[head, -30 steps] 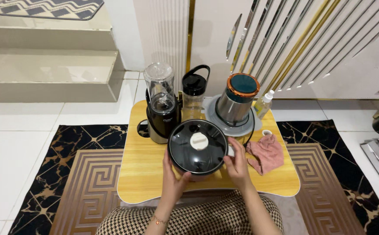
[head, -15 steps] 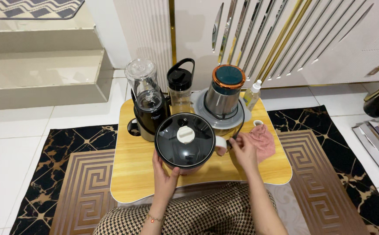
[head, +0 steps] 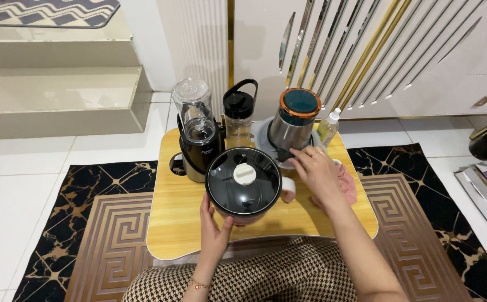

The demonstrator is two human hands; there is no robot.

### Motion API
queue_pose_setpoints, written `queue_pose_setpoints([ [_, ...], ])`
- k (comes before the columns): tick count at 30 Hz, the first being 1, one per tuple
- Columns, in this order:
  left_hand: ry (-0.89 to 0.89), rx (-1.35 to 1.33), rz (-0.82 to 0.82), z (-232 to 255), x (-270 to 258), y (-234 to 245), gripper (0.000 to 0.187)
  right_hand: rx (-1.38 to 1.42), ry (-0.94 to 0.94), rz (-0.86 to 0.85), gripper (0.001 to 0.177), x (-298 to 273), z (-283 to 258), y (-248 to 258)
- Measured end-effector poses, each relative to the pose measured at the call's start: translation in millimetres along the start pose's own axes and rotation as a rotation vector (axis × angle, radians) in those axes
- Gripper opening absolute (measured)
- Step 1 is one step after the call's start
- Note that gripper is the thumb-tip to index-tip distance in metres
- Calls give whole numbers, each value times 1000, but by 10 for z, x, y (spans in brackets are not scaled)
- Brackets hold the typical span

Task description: The person wipes the exterior surfaces of several small kitchen appliances on a low table using a pink cloth. They handle a blender, a pink pot, a stainless steel appliance, and a clear tumbler, wiping each item and occasionally rearranging them on the table.

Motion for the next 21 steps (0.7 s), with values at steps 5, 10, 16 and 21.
queue_pose_setpoints([
  [5,-8,34,5,-25,16,-30,98,-281,264,62,25,373,-163,-277],
  [10,3,29,-12,-23,11,16,99,-400,312,-4,32,337,-217,-430],
  [16,58,48,-31,45,1,32,107,3,-304,51,37,-167,358,35],
  [21,28,213,-38,177,15,-50,125,-350,-351,110,54,-863,903,202],
])
Point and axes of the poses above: each hand's wrist, its own x-axis towards the middle knuckle, its own y-axis out of the back of the hand, z = x × y, the point moved 2 cm from there along x, towards the middle knuckle, and after that the axes turned 6 degrees about z, right-handed, at the moved point
